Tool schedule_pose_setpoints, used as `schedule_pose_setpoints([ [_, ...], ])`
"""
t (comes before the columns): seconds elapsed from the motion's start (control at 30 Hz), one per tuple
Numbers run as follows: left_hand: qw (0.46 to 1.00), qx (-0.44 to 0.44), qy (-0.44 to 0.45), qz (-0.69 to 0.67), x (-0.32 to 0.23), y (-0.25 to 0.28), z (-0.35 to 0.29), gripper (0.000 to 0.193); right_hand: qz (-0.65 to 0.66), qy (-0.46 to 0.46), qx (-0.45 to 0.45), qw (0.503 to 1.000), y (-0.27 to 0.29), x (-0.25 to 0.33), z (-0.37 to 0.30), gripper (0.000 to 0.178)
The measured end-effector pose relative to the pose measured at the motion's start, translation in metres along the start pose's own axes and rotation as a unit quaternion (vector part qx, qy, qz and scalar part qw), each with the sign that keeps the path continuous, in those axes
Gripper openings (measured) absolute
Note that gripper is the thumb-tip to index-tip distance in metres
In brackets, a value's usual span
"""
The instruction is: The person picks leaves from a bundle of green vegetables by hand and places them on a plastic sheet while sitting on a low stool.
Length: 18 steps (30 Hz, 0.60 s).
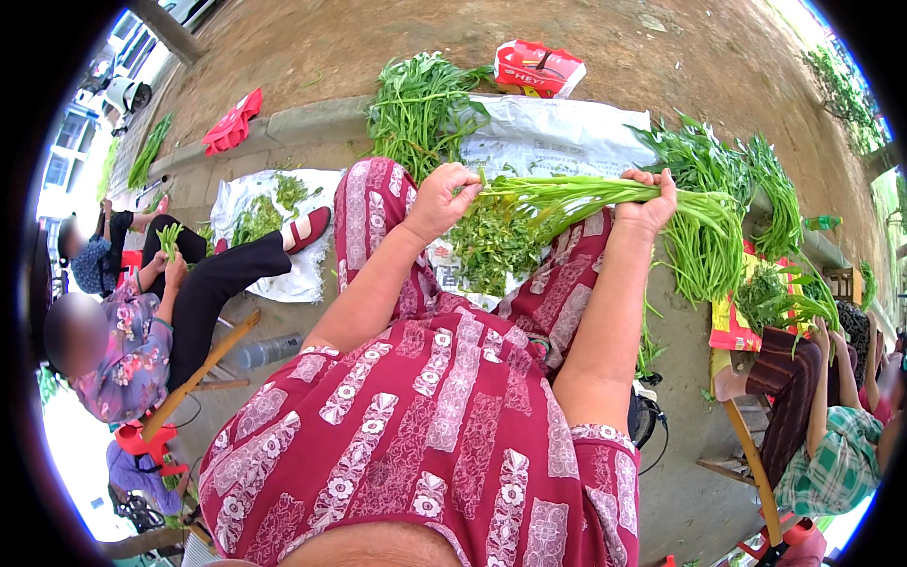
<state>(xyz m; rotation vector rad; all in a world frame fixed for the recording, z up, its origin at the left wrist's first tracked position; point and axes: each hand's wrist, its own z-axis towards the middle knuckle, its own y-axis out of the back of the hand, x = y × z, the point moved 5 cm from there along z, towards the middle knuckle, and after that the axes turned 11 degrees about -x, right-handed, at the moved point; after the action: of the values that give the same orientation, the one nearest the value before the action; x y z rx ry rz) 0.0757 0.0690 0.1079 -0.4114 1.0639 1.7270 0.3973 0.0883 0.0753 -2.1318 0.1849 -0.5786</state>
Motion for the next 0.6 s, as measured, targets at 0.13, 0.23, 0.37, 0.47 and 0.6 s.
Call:
schedule_pose_setpoints([
  [0.13,1.000,0.013,-0.005,-0.006,-0.002,-0.007,-0.004,0.006,-0.018,0.039,-0.016,0.999,-0.001,0.002,-0.003,0.021],
  [0.23,1.000,0.020,-0.007,-0.001,-0.004,-0.010,-0.009,0.006,-0.027,0.053,-0.017,0.998,-0.003,-0.002,-0.003,0.022],
  [0.37,1.000,0.008,-0.002,0.010,-0.003,-0.009,-0.011,0.005,-0.033,0.020,-0.032,0.999,-0.006,-0.004,-0.006,0.023],
  [0.47,0.999,0.008,0.018,0.030,-0.003,-0.012,-0.013,0.005,-0.040,0.021,-0.023,0.999,-0.004,-0.004,-0.006,0.024],
  [0.6,0.997,-0.021,0.068,0.040,0.012,-0.020,-0.019,0.008,-0.057,0.023,-0.017,0.998,-0.007,-0.009,-0.009,0.025],
])
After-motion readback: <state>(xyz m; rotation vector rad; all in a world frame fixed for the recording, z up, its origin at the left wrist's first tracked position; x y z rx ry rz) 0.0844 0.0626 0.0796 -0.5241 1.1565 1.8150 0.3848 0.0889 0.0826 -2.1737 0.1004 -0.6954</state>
